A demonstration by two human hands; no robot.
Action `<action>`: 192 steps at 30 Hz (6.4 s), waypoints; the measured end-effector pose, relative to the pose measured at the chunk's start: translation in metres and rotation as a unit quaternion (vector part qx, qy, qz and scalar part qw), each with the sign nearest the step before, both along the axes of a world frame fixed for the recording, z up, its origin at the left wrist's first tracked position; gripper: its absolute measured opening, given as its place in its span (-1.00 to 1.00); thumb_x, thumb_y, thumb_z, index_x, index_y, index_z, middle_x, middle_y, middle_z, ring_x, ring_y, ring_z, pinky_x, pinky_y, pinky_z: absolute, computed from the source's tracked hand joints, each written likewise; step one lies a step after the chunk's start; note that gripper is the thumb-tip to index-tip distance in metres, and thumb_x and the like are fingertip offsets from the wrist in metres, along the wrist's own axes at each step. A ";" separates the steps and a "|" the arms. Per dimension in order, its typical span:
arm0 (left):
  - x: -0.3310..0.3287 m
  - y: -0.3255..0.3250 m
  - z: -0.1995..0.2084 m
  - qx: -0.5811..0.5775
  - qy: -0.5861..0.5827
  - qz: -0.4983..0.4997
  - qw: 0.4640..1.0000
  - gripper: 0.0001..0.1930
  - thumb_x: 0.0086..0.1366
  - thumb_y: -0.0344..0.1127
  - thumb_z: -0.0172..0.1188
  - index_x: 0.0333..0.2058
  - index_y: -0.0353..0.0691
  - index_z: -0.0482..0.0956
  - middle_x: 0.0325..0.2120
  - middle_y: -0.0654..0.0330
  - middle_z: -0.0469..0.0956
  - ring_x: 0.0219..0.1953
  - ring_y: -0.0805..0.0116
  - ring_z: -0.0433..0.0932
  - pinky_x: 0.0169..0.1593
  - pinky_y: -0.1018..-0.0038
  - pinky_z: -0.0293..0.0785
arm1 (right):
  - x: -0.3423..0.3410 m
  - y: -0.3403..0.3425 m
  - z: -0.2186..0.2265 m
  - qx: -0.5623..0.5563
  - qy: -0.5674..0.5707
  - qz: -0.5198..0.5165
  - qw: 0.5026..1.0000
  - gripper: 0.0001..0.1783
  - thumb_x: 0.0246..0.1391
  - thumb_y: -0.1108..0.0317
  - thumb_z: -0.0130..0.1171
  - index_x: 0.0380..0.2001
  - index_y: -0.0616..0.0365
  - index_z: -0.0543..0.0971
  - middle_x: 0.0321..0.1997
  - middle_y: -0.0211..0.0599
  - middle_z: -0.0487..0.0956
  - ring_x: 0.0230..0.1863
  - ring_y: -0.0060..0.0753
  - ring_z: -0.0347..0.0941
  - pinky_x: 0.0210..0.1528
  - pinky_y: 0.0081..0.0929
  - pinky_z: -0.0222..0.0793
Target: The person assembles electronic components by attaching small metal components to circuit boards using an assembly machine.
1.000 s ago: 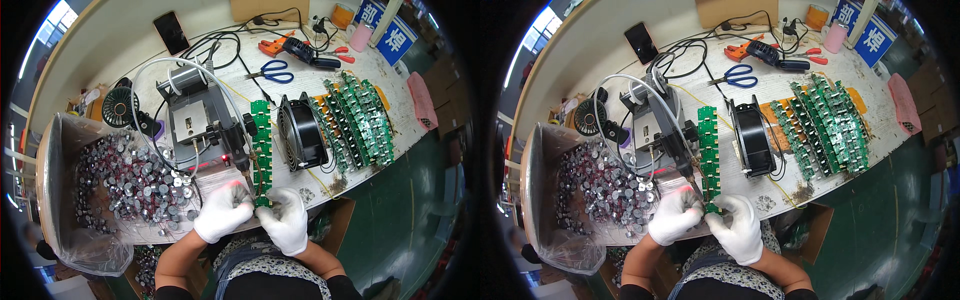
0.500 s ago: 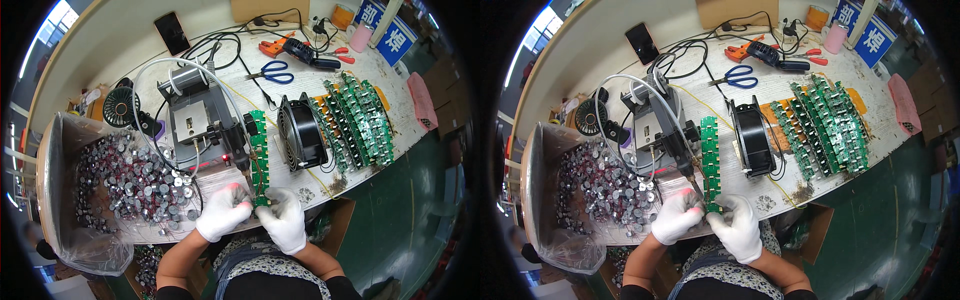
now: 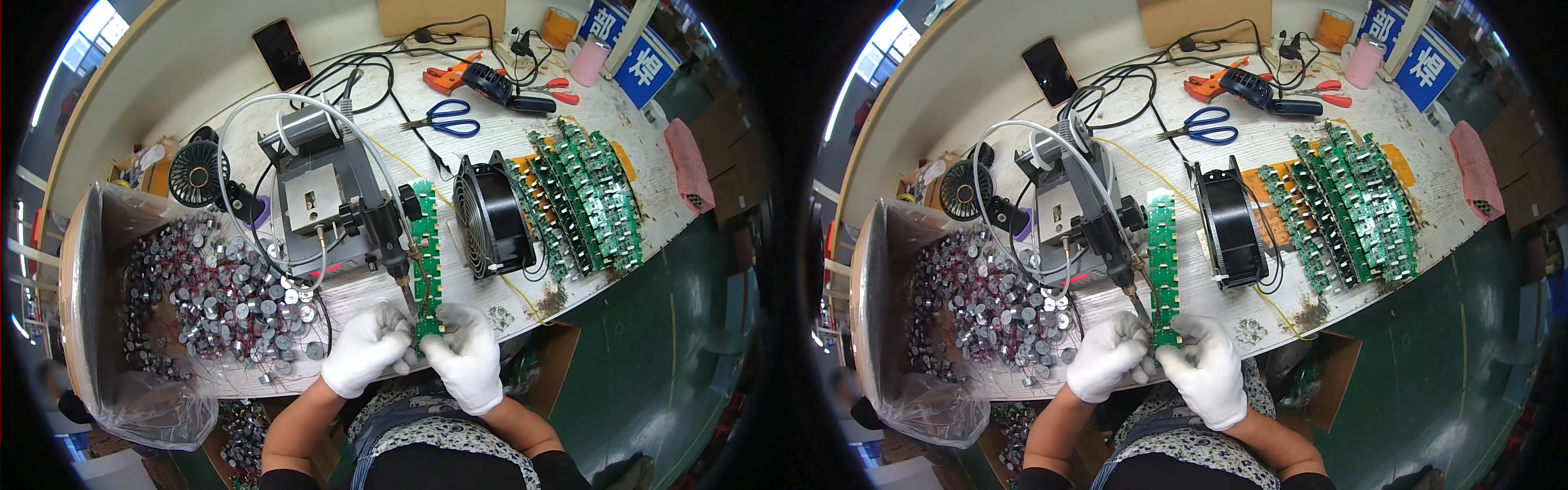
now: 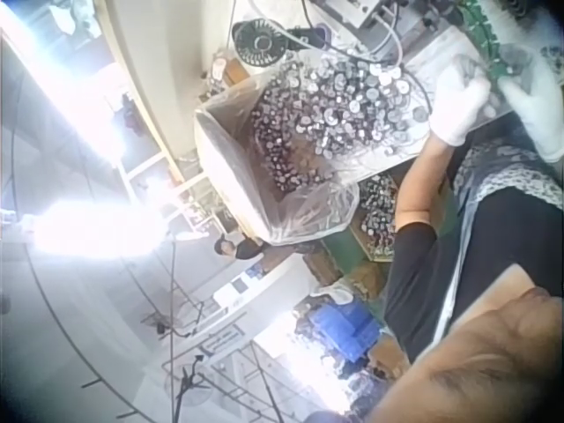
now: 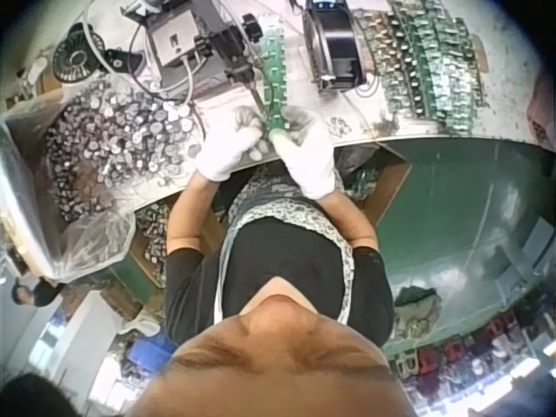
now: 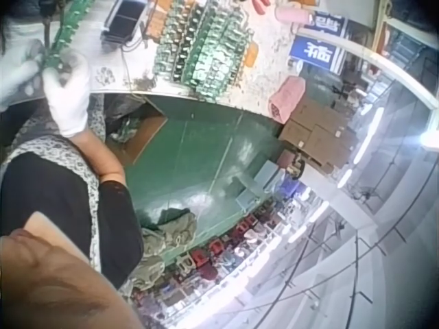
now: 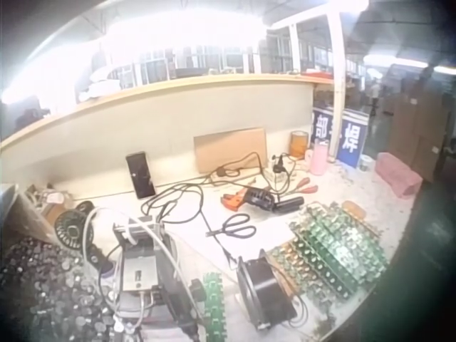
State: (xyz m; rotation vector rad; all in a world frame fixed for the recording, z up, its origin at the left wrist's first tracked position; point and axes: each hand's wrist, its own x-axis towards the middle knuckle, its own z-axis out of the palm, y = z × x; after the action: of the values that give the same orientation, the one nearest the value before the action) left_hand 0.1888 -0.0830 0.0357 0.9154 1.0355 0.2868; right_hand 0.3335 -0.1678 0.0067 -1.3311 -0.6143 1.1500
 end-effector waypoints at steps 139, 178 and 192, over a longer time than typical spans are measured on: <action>-0.088 -0.027 0.008 0.623 0.392 0.006 0.677 -0.82 0.05 -0.50 0.33 -0.33 -0.24 0.58 -0.39 0.10 0.55 -0.40 0.12 0.57 -0.33 0.37 0.51 | 0.009 -0.021 -0.001 0.042 -0.283 0.073 0.955 -0.77 -0.09 0.57 0.28 -0.27 0.23 0.63 -0.21 -0.20 0.49 -0.28 -0.34 0.48 -0.22 -0.48 0.43; -0.023 -0.056 -0.028 0.635 0.050 0.013 0.771 -0.45 -0.08 -0.67 0.19 -0.04 -0.25 0.35 -0.16 -0.09 0.52 -0.25 -0.03 0.60 -0.27 0.32 0.58 | 0.021 -0.017 0.001 0.088 -0.314 0.205 0.923 -0.54 0.06 0.06 0.32 -0.14 0.23 0.64 -0.20 -0.17 0.52 -0.16 -0.21 0.48 -0.07 -0.38 0.40; -0.010 -0.052 -0.020 0.790 0.092 -0.086 0.600 -0.63 0.14 -0.44 0.29 -0.06 -0.13 0.46 -0.16 -0.01 0.55 -0.43 0.21 0.65 -0.60 0.49 0.52 | 0.012 -0.019 0.003 0.023 -0.244 0.140 0.959 -0.75 0.00 0.41 0.30 -0.21 0.21 0.67 -0.22 -0.20 0.54 -0.21 -0.29 0.50 -0.11 -0.47 0.43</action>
State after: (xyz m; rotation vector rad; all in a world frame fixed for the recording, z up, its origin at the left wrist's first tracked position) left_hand 0.1786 -0.1345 0.0153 2.6935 0.6398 1.0420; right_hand 0.3452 -0.1865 0.0095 -1.5331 -1.2141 1.0201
